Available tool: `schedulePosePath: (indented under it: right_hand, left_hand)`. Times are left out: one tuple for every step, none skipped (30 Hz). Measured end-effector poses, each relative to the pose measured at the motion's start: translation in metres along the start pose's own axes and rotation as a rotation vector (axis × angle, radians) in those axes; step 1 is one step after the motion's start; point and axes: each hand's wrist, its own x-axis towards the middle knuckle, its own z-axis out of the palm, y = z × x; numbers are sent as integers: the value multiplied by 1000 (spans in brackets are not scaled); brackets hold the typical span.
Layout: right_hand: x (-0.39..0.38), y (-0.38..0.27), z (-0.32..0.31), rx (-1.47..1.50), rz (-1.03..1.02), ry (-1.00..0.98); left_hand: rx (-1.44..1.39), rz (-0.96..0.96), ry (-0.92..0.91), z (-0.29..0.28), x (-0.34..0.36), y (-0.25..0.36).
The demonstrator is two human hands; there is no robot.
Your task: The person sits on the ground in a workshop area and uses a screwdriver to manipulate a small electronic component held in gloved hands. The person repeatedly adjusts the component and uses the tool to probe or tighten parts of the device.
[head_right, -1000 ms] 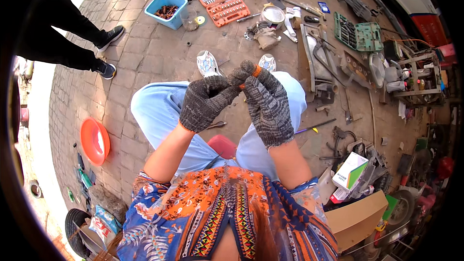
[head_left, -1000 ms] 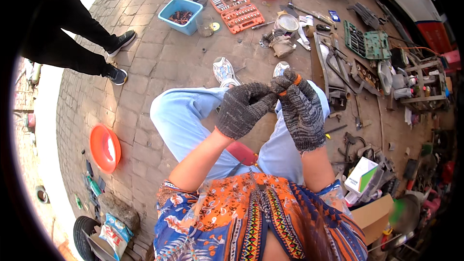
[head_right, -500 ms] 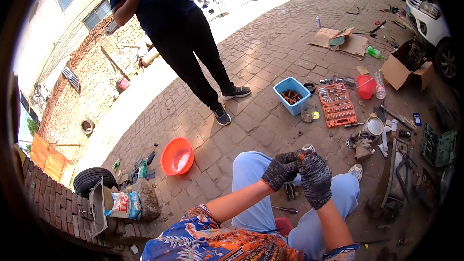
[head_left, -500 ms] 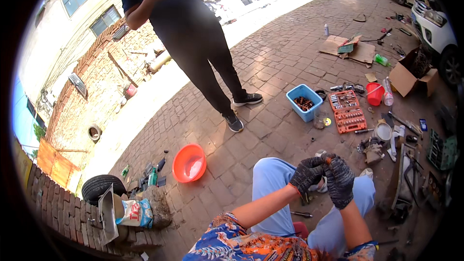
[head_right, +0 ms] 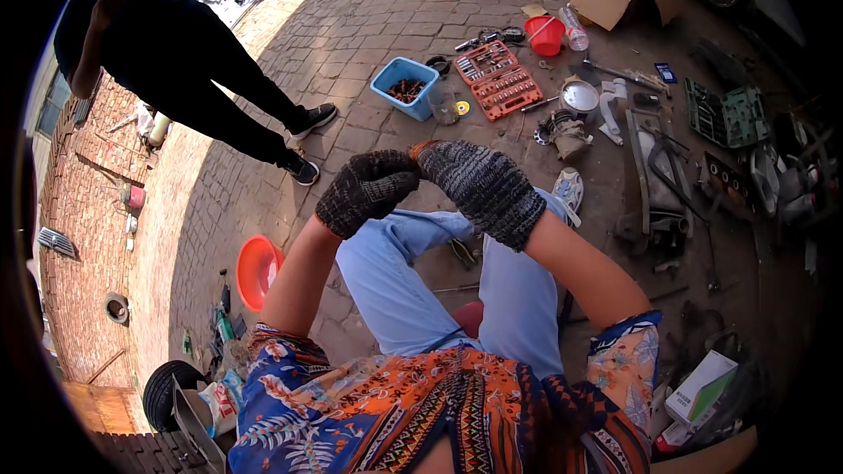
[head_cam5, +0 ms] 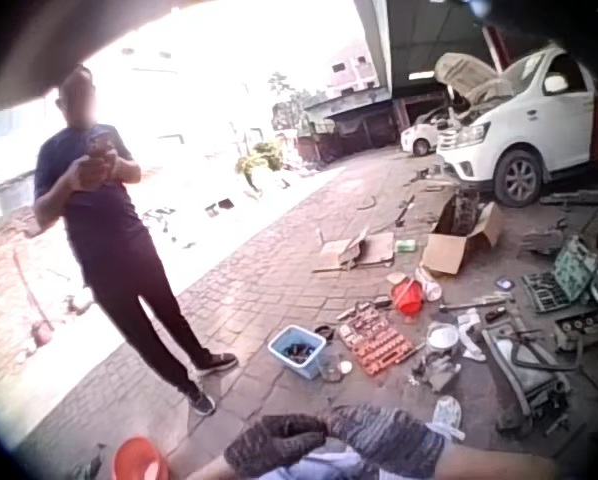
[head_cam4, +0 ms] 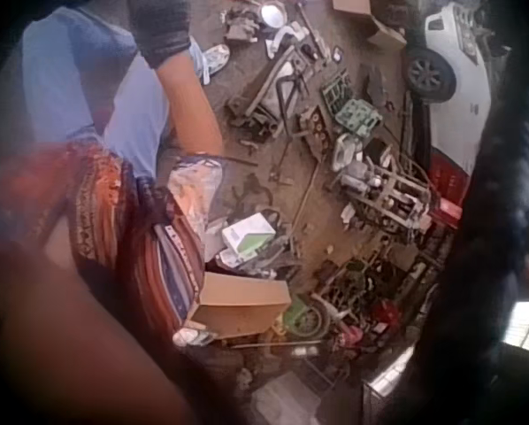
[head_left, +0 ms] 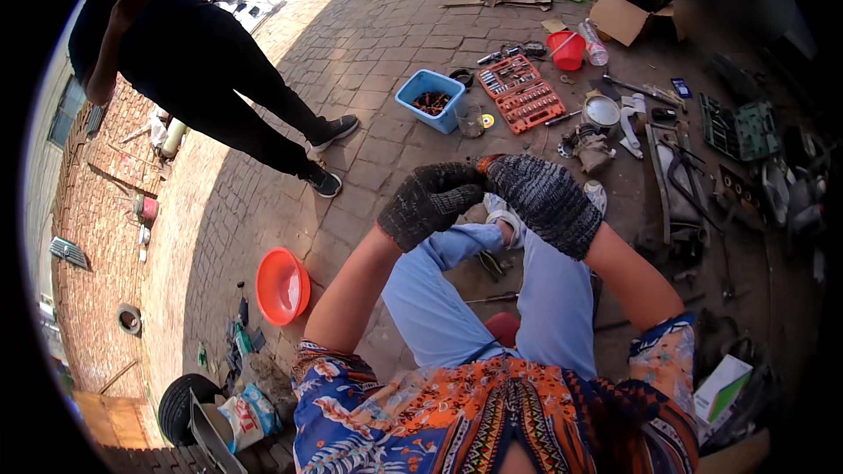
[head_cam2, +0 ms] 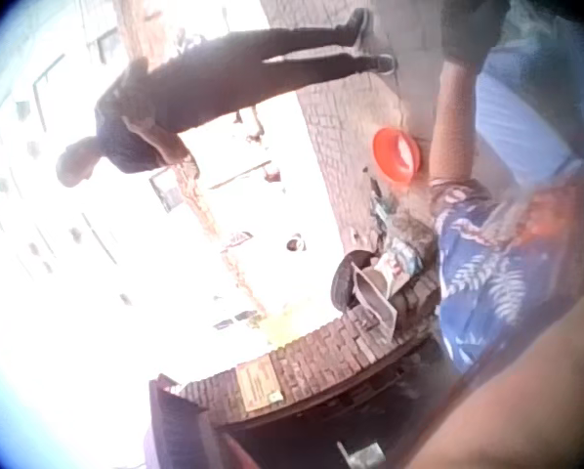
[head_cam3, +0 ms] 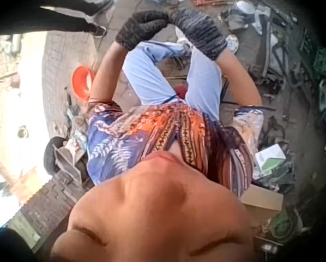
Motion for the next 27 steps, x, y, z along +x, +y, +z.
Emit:
schedulePosePath:
  right_hand:
    - [-3, 3, -2, -25, -5, -30]
    - [-8, 5, -2, -49, -12, -64]
    - [-8, 5, -4, -75, -30, -88]
    - [-8, 3, -8, -101, -13, -150]
    - [-7, -2, -14, -51, 33, -234]
    - [-5, -6, -21, 0, 77, -314]
    - [-3, -8, -26, 52, 122, -397]
    - [-6, -12, -29, 100, 79, -328]
    - [-9, -16, -33, 492, 251, -323]
    - [-12, -19, -36, 883, 425, -303]
    - [-13, -21, -38, 1272, 600, -267]
    - [-17, -16, -32, 1264, 592, -107]
    - [-12, -17, -32, 1369, 655, -23]
    - [-3, -21, -32, 1472, 717, 65]
    - [4, -23, -33, 1574, 777, 163]
    - [7, -21, -31, 1604, 746, 182]
    - [9, -20, -31, 1477, 689, 163]
    - [11, -17, -29, 1353, 632, 138]
    - [13, -14, -26, 1230, 574, 112]
    - [8, -5, -20, 845, 421, 27]
    - [-1, -1, -15, 863, 456, 58]
    - [-13, 1, -12, 878, 493, 89]
    - [-18, 2, -9, 893, 530, 121]
    - [-7, -9, -16, 1100, 658, 103]
    - [-4, -11, -17, 869, 586, 22]
    - [-2, -12, -18, 637, 509, -54]
    - [-2, -14, -19, 402, 430, -129]
  left_hand:
    - [134, 32, -10, -2, -2, 13]
    - [210, 147, -12, -7, 1, 5]
    - [293, 270, -2, -12, 3, 3]
    - [279, 289, -29, -15, 4, 3]
    - [263, 308, -54, -18, 3, 6]
    - [250, 327, -76, -18, 1, 12]
    - [254, 243, -74, -17, 0, 21]
    - [258, 158, -72, -15, -2, 34]
    - [265, 79, -73, -13, -2, 41]
    - [189, 57, -74, -11, 1, 38]
    - [96, 48, -75, -9, 5, 30]
    - [11, 42, -75, -5, 9, 20]
    - [-73, 31, -70, -3, 13, 9]
    - [-63, 52, -68, -1, 14, -1]
    - [-83, 44, -84, 1, 12, -3]
    - [-117, 42, -77, 2, 10, -5]
    - [-152, 40, -68, 3, 8, -5]
    - [-116, 58, -51, 4, 7, -5]
    - [-81, 76, -31, 5, 5, -2]
    - [-47, 92, -8, 5, 4, -1]
    - [-15, 175, -8, 4, 4, -3]
    - [18, 259, -11, 3, 7, -7]
    - [51, 342, -13, 1, 9, -10]
    - [86, 341, -7, -1, 7, -3]
    - [126, 337, 5, -6, 3, 10]
    - [167, 333, 16, -10, 1, 17]
    - [202, 397, 60, -12, 4, 13]
